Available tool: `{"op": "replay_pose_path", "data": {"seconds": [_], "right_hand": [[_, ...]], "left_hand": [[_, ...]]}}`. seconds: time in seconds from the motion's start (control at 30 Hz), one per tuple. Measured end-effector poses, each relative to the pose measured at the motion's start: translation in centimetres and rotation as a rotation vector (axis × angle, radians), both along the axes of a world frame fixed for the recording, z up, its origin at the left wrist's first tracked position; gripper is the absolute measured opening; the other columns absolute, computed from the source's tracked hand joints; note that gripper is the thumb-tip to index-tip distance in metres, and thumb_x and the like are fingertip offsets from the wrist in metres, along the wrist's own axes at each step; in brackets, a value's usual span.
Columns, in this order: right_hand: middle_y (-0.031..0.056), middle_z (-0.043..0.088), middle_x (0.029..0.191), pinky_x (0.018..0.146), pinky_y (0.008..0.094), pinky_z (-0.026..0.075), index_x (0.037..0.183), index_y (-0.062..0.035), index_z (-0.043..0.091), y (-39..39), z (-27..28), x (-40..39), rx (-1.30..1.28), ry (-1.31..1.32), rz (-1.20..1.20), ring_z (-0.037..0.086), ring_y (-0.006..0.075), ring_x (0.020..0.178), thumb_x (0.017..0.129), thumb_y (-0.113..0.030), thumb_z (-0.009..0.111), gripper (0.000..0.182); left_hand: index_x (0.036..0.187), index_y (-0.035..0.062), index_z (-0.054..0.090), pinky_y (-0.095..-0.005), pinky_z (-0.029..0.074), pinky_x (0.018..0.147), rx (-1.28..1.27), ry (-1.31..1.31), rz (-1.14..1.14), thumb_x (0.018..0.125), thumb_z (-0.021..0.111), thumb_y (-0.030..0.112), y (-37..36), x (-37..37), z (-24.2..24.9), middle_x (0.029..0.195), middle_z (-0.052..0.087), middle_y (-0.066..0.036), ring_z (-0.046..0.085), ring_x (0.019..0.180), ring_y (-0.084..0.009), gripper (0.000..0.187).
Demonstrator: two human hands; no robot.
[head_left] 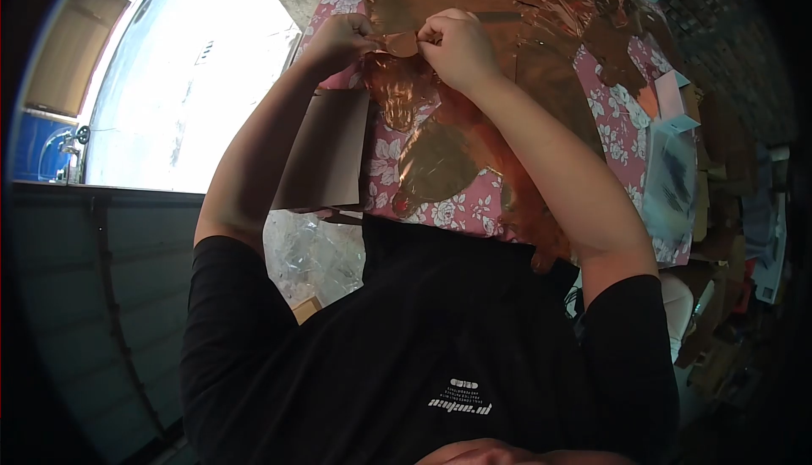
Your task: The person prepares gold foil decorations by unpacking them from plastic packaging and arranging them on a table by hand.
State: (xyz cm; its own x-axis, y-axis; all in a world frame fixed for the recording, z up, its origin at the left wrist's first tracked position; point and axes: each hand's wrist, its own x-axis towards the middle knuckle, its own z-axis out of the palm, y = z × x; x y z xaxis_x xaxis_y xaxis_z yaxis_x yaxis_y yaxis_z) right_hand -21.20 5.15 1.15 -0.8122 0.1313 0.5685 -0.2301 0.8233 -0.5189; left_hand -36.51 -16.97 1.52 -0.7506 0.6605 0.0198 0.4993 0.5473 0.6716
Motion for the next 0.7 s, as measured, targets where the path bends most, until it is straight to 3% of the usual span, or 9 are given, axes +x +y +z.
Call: {"op": "replay_pose_path", "data": {"seconds": [0.17,0.23,0.3,0.37,0.4,0.43,0.6,0.7], "right_hand": [[0.011,0.076,0.101,0.089,0.0443,0.057,0.094,-0.0054,0.079,-0.5,0.7,-0.5,-0.04,-0.145,0.018,0.072,0.0324,0.097,0.084,-0.021,0.09,0.022],[0.0116,0.075,0.101,0.088,0.0447,0.057,0.097,-0.0055,0.078,-0.7,0.8,-0.4,-0.046,-0.181,0.014,0.073,0.0326,0.096,0.084,-0.021,0.091,0.024],[0.0122,0.075,0.102,0.087,0.0451,0.058,0.099,-0.0056,0.077,-0.8,0.6,-0.3,-0.051,-0.219,0.009,0.073,0.0329,0.094,0.083,-0.021,0.091,0.026],[0.0127,0.075,0.103,0.085,0.0462,0.058,0.106,-0.0059,0.073,-1.3,0.2,-0.2,-0.054,-0.053,0.015,0.073,0.0333,0.092,0.081,-0.02,0.092,0.034],[0.0128,0.075,0.103,0.085,0.0462,0.058,0.106,-0.0059,0.073,-1.5,0.1,-0.3,-0.055,-0.053,0.016,0.073,0.0333,0.092,0.081,-0.02,0.092,0.034],[0.0122,0.075,0.103,0.088,0.0464,0.058,0.108,-0.0061,0.072,-1.5,0.1,-0.5,-0.031,-0.054,0.02,0.073,0.0331,0.094,0.081,-0.019,0.092,0.036],[0.0123,0.072,0.11,0.099,0.0466,0.055,0.116,-0.0077,0.069,-1.7,0.6,0.3,0.034,-0.019,0.014,0.07,0.034,0.107,0.08,-0.018,0.092,0.044],[0.0136,0.067,0.121,0.105,0.0465,0.052,0.126,-0.009,0.066,-2.1,0.7,1.4,0.098,0.17,0.008,0.064,0.0359,0.119,0.08,-0.018,0.092,0.054]], "left_hand": [[0.11,-0.0027,0.077,-0.0322,0.057,0.079,0.073,-0.142,0.039,0.097,0.077,0.017,0.2,-0.6,-1.1,0.093,0.078,-0.003,0.07,0.082,-0.0154,0.023],[0.118,-0.0009,0.077,-0.0322,0.055,0.075,0.147,-0.314,0.027,0.098,0.072,0.015,0.3,-0.6,-1.2,0.091,0.076,-0.004,0.068,0.081,-0.0137,0.026],[0.121,-0.0003,0.078,-0.0312,0.053,0.074,0.175,-0.251,-0.014,0.098,0.072,0.016,0.7,-0.3,-1.2,0.09,0.075,-0.003,0.066,0.08,-0.0119,0.028],[0.123,0.0004,0.078,-0.0302,0.052,0.073,0.202,-0.188,-0.053,0.098,0.071,0.017,1.2,0.2,-0.7,0.089,0.074,-0.003,0.064,0.078,-0.0102,0.031],[0.121,0.0001,0.079,-0.0322,0.055,0.077,0.08,-0.182,-0.039,0.095,0.072,0.02,1.5,1.1,1.0,0.094,0.077,-0.009,0.069,0.083,-0.0143,0.033],[0.12,-0.0002,0.08,-0.0343,0.058,0.082,-0.042,-0.175,-0.025,0.092,0.073,0.022,1.7,1.4,1.8,0.1,0.08,-0.014,0.073,0.088,-0.0184,0.036],[0.122,-0.0021,0.079,-0.0373,0.058,0.082,-0.017,-0.179,0.004,0.095,0.07,0.029,2.5,1.6,1.5,0.102,0.08,-0.016,0.074,0.089,-0.0215,0.042],[0.122,-0.0029,0.078,-0.0395,0.058,0.083,-0.086,-0.166,0.08,0.098,0.068,0.035,2.7,2.1,2.4,0.101,0.08,-0.017,0.074,0.09,-0.023,0.046]]}}
